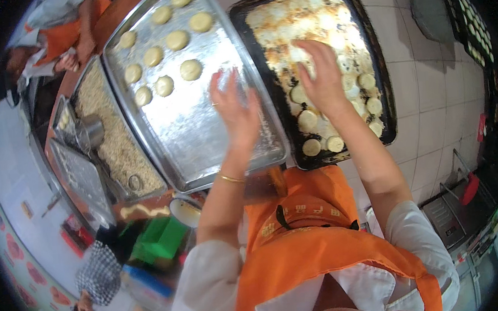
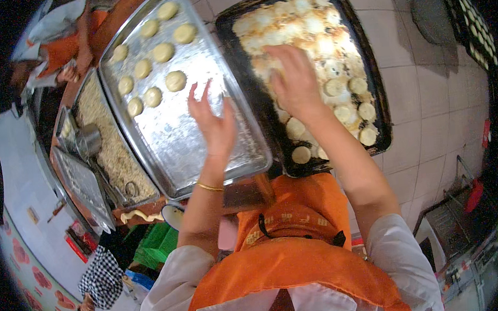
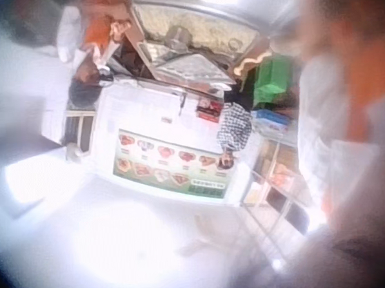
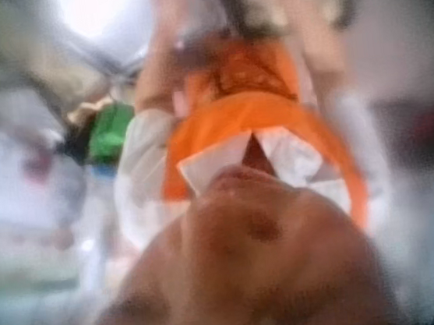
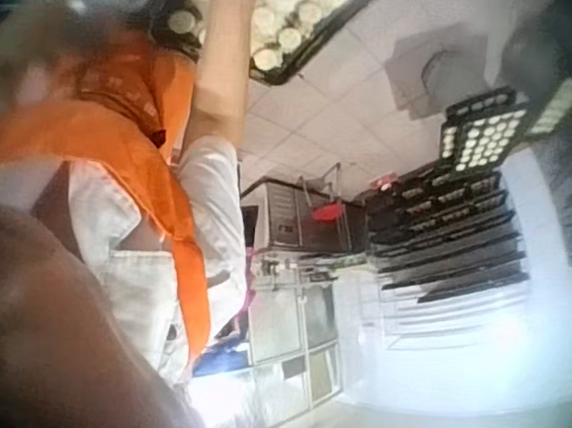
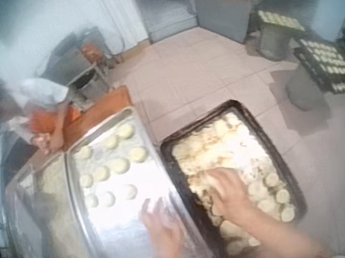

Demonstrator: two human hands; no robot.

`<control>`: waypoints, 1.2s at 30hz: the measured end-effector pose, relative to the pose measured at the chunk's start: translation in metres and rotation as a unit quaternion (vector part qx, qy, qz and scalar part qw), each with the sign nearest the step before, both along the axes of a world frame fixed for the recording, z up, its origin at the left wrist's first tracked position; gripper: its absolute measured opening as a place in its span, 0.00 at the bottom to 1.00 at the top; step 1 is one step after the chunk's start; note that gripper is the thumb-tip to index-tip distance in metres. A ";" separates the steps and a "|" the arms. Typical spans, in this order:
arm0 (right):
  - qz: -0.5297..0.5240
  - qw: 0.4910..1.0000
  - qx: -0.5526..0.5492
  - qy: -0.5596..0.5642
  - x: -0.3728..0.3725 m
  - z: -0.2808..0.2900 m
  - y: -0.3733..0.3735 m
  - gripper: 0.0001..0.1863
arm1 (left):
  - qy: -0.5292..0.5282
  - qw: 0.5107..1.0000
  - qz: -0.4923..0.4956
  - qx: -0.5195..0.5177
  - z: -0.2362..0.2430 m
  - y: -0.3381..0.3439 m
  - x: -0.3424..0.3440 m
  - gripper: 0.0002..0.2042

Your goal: The person transfers dough balls onto baking trays, carries the trays to a rack, and uses a brush to apply a liquid glaze to the dough balls from a bowl.

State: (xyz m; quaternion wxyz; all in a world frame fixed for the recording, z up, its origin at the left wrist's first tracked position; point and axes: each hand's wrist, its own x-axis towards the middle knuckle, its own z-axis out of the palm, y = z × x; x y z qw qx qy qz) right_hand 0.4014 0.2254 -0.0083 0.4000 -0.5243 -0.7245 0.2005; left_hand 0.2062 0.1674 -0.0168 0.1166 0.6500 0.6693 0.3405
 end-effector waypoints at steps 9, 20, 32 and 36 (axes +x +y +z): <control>0.185 0.964 0.047 -0.183 -0.225 -0.030 0.047 0.29 | 0.219 0.963 0.060 -0.143 -0.022 0.032 -0.267 0.30; 0.186 0.960 0.107 -0.183 -0.263 -0.037 -0.006 0.12 | 0.201 0.977 0.064 -0.003 -0.018 -0.005 -0.257 0.20; 0.121 0.663 -0.332 0.659 -0.107 0.000 -0.025 0.26 | -0.735 0.643 -0.093 -0.192 0.042 -0.034 -0.103 0.23; -0.126 0.874 -0.357 0.305 0.012 -0.012 -0.019 0.26 | -0.650 0.704 -0.104 -0.266 0.034 0.005 0.016 0.16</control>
